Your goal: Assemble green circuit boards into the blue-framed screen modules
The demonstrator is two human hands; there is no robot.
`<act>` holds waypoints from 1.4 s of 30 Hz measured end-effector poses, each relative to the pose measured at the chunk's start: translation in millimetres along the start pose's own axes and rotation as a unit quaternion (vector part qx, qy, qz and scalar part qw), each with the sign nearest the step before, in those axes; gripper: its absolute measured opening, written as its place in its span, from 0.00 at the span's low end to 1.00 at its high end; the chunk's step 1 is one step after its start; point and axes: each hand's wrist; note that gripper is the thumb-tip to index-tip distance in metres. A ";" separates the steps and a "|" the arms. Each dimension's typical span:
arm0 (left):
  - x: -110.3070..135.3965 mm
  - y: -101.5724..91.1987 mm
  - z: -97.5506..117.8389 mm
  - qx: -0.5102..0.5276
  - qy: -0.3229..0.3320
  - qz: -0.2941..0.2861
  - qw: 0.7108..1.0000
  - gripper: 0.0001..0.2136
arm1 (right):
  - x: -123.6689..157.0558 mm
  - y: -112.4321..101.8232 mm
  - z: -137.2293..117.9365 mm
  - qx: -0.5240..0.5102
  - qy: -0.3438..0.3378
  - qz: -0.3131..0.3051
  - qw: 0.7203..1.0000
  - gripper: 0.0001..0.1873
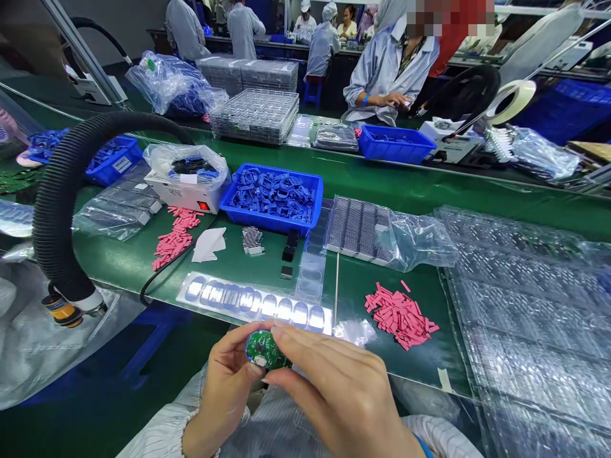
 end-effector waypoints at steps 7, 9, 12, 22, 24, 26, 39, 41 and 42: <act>1.8 0.3 0.1 -0.044 0.018 0.000 0.999 0.16 | 5.9 2.3 4.3 0.012 -0.020 -0.012 1.000 0.12; 2.7 -0.3 -0.5 -0.066 0.036 -0.001 0.997 0.16 | 7.7 2.9 4.9 0.008 -0.023 -0.005 1.000 0.13; 4.4 -3.1 -1.5 -0.097 0.062 -0.008 0.993 0.15 | 8.8 3.0 3.9 0.002 -0.029 0.011 1.000 0.15; -4.1 -1.3 0.7 -0.141 0.133 0.002 0.981 0.15 | 6.2 -1.1 -0.6 0.031 -0.086 0.042 0.995 0.09; -4.2 -0.1 0.3 -0.136 0.107 0.041 0.984 0.15 | 6.0 -0.4 -0.5 0.050 -0.095 0.045 0.993 0.10; -3.1 0.0 1.0 -0.135 0.071 0.070 0.986 0.14 | 6.3 0.5 0.0 0.069 -0.099 0.050 0.991 0.11; -2.0 2.4 20.3 -0.194 -0.009 0.018 0.981 0.07 | 25.4 18.3 14.7 -0.086 0.028 0.024 0.996 0.21; -0.3 2.7 21.0 -0.212 0.005 0.007 0.977 0.08 | 22.2 21.5 15.3 -0.184 0.139 0.030 0.973 0.19; 0.4 2.9 21.0 -0.221 0.011 0.003 0.975 0.08 | 19.6 21.6 14.7 -0.215 0.174 0.017 0.961 0.14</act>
Point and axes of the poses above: each hand's wrist, its own x-axis away from the middle knuckle, its own y-axis out of the palm, z = x × y, and after that the axes turned 12 degrees about y, right-handed
